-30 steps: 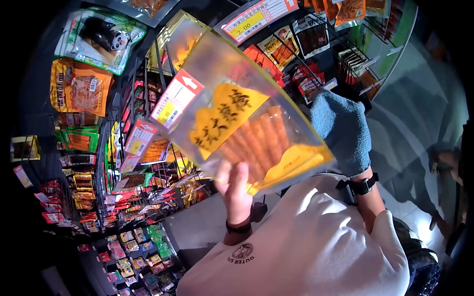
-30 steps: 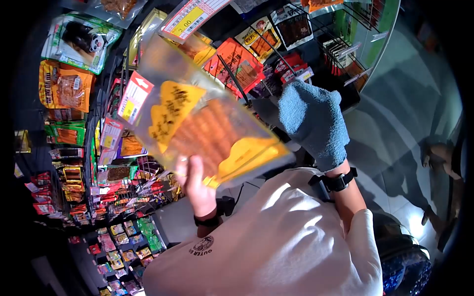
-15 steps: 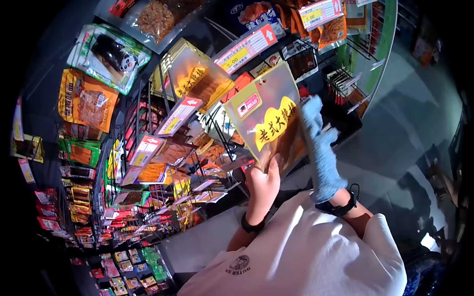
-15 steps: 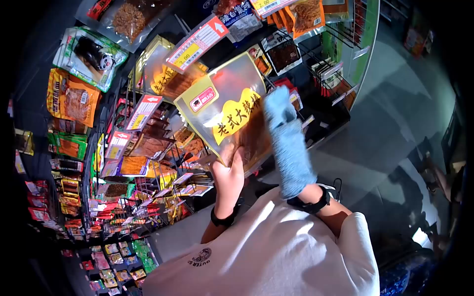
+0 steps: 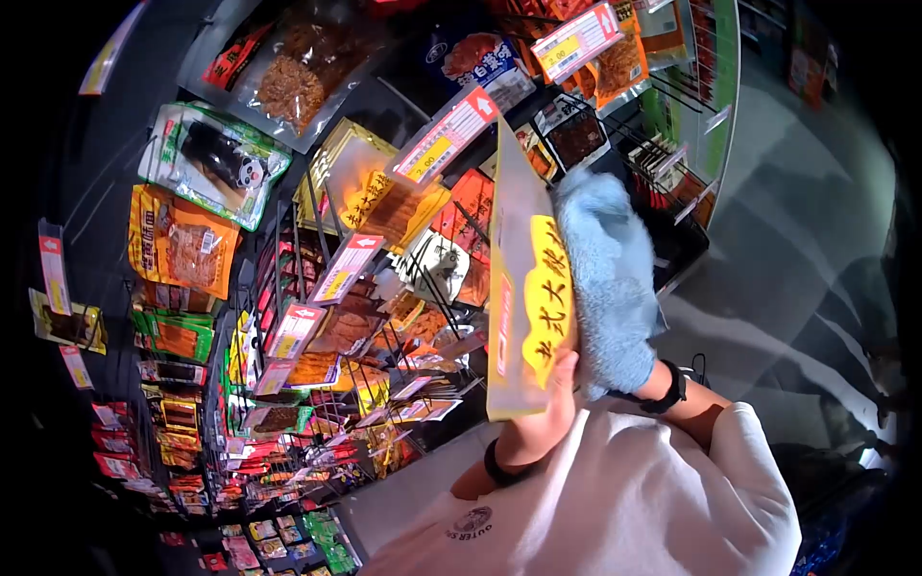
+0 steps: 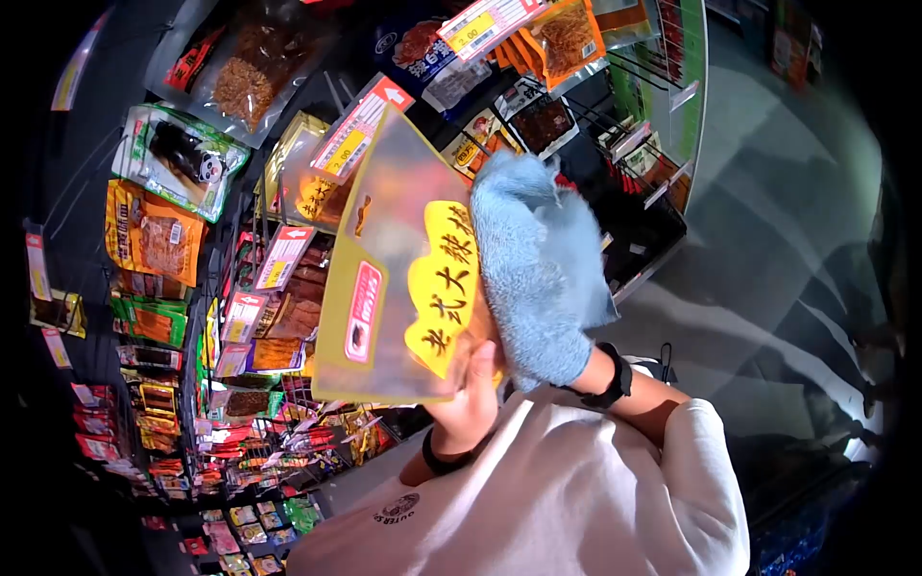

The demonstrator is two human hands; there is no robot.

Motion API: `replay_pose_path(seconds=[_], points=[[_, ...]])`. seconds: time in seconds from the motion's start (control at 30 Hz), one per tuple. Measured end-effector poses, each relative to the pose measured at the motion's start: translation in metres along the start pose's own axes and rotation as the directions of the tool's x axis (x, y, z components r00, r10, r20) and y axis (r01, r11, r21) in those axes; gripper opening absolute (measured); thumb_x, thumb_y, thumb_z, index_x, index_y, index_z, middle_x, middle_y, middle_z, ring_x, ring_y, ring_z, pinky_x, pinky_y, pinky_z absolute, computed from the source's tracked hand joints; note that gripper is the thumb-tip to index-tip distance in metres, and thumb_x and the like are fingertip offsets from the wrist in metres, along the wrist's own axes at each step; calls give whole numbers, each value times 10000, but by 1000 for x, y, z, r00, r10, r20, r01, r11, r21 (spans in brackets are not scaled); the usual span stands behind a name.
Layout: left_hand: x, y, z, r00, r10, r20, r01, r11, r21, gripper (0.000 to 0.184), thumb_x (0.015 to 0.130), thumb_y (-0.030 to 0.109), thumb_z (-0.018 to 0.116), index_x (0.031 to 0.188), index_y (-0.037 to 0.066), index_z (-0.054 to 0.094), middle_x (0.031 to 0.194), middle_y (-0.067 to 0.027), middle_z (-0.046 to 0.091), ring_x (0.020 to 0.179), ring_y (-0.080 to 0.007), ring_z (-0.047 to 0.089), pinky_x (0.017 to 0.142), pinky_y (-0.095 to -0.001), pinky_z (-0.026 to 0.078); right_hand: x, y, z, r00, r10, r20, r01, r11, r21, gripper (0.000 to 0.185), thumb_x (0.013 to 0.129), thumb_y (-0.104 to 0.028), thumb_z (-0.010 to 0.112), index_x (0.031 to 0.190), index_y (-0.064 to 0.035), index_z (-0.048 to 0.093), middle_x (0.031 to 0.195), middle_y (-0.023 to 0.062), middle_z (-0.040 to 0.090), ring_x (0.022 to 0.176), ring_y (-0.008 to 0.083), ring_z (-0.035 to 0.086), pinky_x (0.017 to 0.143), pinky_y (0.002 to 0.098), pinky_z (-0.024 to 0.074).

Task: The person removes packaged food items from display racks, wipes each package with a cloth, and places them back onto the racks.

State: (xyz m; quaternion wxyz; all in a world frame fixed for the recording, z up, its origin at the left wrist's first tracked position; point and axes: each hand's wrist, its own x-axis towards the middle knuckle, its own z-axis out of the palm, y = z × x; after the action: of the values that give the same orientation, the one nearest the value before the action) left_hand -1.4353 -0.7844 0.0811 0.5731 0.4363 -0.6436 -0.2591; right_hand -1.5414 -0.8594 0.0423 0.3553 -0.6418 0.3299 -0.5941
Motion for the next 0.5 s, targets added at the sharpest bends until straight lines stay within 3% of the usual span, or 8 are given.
replay_pose_path(seconds=[0.07,0.17,0.2,0.3,0.33,0.37,0.4,0.5], points=[[6,-3,-3,996,-57,-70,63,994,94,376,938,-45,487,1295,-153,441,1282,-235,557,1205,-300,528,1050,-401,369,-14,-10,7,999,-48,21,48,999,3,606,910,-393,565,1354,-6,421,1322,96,490,1186,193,475,1037,351,342],[18,-6,6,974,-221,59,202,710,-674,512,936,39,557,1392,-96,366,1385,-169,490,1243,-276,500,1062,-386,365,-33,-21,17,990,-133,52,130,991,42,614,917,-397,558,1361,1,410,1327,97,480,1194,187,463,1049,344,331],[14,-9,9,968,-238,79,224,678,-701,501,930,51,576,1373,-90,389,1367,-164,502,1231,-269,506,1055,-386,367,-32,-20,16,989,-140,35,138,989,60,617,919,-398,555,1364,3,406,1328,97,476,1196,185,460,1053,342,327],[-1,-24,14,989,-113,99,137,947,-289,470,914,87,631,1319,-74,457,1313,-149,536,1195,-246,523,1035,-384,374,-7,-6,-1,996,-40,-75,51,987,149,625,926,-402,547,1372,10,395,1333,98,466,1204,179,448,1065,336,316],[0,-26,6,979,-69,194,65,998,23,432,910,72,634,1286,-81,485,1278,-153,559,1185,-244,527,1022,-379,383,0,0,-10,995,25,-102,-2,975,222,628,928,-403,545,1374,12,391,1334,98,463,1207,177,444,1069,334,312],[-6,-19,7,982,-159,98,157,987,30,346,902,35,638,1208,-92,541,1232,-155,590,1163,-236,537,1013,-376,386,6,3,-15,991,63,-117,-28,959,281,631,931,-405,542,1377,14,387,1336,99,460,1209,175,440,1073,332,308],[1,-17,5,997,3,73,-17,979,204,354,905,2,615,1237,-71,515,1172,-148,625,1063,-247,608,936,-347,453,10,6,-20,989,76,-126,-33,950,309,634,933,-406,540,1379,16,383,1337,99,456,1212,173,436,1077,330,304],[1,-18,-14,911,-379,164,401,906,-132,268,913,32,631,1157,-61,574,1076,-68,632,970,-117,574,869,-278,452,15,10,-40,991,38,-125,5,945,326,643,939,-410,532,1387,23,372,1342,100,446,1219,167,424,1089,324,293]])
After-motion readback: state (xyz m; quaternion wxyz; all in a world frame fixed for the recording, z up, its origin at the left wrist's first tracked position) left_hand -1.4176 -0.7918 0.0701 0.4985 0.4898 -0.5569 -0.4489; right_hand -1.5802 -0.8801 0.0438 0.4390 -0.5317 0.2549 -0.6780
